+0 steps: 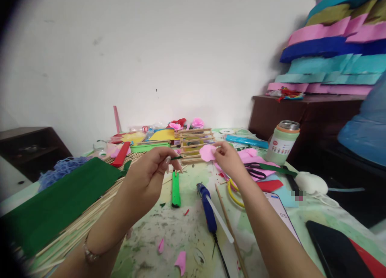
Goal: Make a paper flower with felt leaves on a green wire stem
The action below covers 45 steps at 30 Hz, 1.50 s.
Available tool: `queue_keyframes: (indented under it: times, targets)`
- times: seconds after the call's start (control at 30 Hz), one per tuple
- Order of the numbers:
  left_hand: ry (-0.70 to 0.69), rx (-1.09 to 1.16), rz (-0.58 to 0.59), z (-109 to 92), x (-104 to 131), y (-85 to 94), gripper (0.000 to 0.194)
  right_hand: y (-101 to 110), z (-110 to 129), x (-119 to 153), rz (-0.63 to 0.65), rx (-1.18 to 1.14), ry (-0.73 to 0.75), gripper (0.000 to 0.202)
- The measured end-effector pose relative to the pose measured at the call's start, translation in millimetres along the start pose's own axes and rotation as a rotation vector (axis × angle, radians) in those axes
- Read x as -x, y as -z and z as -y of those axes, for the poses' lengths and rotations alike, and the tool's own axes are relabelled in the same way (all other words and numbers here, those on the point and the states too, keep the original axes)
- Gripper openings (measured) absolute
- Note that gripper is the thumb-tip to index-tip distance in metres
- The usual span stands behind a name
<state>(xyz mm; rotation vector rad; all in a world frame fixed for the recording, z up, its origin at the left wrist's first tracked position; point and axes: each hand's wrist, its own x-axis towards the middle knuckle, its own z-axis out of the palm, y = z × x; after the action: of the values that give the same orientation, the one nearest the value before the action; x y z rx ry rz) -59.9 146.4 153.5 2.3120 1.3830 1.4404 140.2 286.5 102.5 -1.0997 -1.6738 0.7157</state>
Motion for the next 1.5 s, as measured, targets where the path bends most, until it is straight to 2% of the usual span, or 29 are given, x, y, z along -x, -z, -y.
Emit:
queue_keyframes:
  times: [0.1,0.2,0.3,0.37,0.43,0.5,0.53,0.6,0.7,0.83,0.9,1.0,1.13,1.3,1.4,1.5]
  targets:
    - [0.019,0.0,0.046,1,1,-3.5,0.03,-16,-19,0,0.15,0.127,-0.015,0.012]
    - [0.019,-0.033,0.079,3,2,-5.1,0.043,-19,-13,6,0.203,0.255,0.035,0.014]
    - [0.015,-0.076,0.108,4,2,-4.9,0.05,-6,19,17,0.174,0.318,0.157,0.007]
    - [0.019,-0.096,0.119,3,3,-4.7,0.052,3,48,30,0.164,0.302,0.25,0.014]
    - [0.014,-0.112,0.123,1,4,-4.8,0.052,9,72,46,0.246,0.212,0.344,0.032]
    - [-0.015,-0.119,0.133,-2,6,-5.0,0.05,10,87,60,0.351,0.175,0.431,0.033]
    - [-0.039,-0.121,0.138,-3,6,-5.0,0.05,9,91,65,0.362,0.184,0.474,0.03]
    - [-0.087,-0.123,0.134,-5,6,-4.4,0.048,6,92,70,0.296,0.232,0.582,0.022]
    - [-0.108,-0.123,0.12,-6,4,-1.2,0.041,3,87,67,0.108,0.328,0.811,0.019]
    - [-0.083,-0.106,0.241,-7,-1,5.7,0.022,6,85,63,-0.022,0.405,1.027,0.022]
    - [-0.088,-0.104,0.26,-7,-2,8.7,0.024,9,86,62,-0.007,0.343,1.038,0.018]
    - [-0.136,-0.142,0.168,-7,-3,11.0,0.025,14,87,63,0.046,0.227,0.936,0.011]
    - [-0.202,-0.182,0.043,-6,-2,11.0,0.026,19,89,64,0.024,0.098,0.814,0.027]
    - [-0.233,-0.16,0.052,-7,0,10.4,0.028,17,94,65,0.063,0.064,0.836,0.006]
    - [-0.23,-0.162,0.059,-9,0,8.8,0.027,14,93,66,0.041,0.048,0.828,0.01]
    - [-0.202,-0.138,0.079,-9,-2,6.1,0.027,13,89,67,0.045,0.022,0.759,0.012]
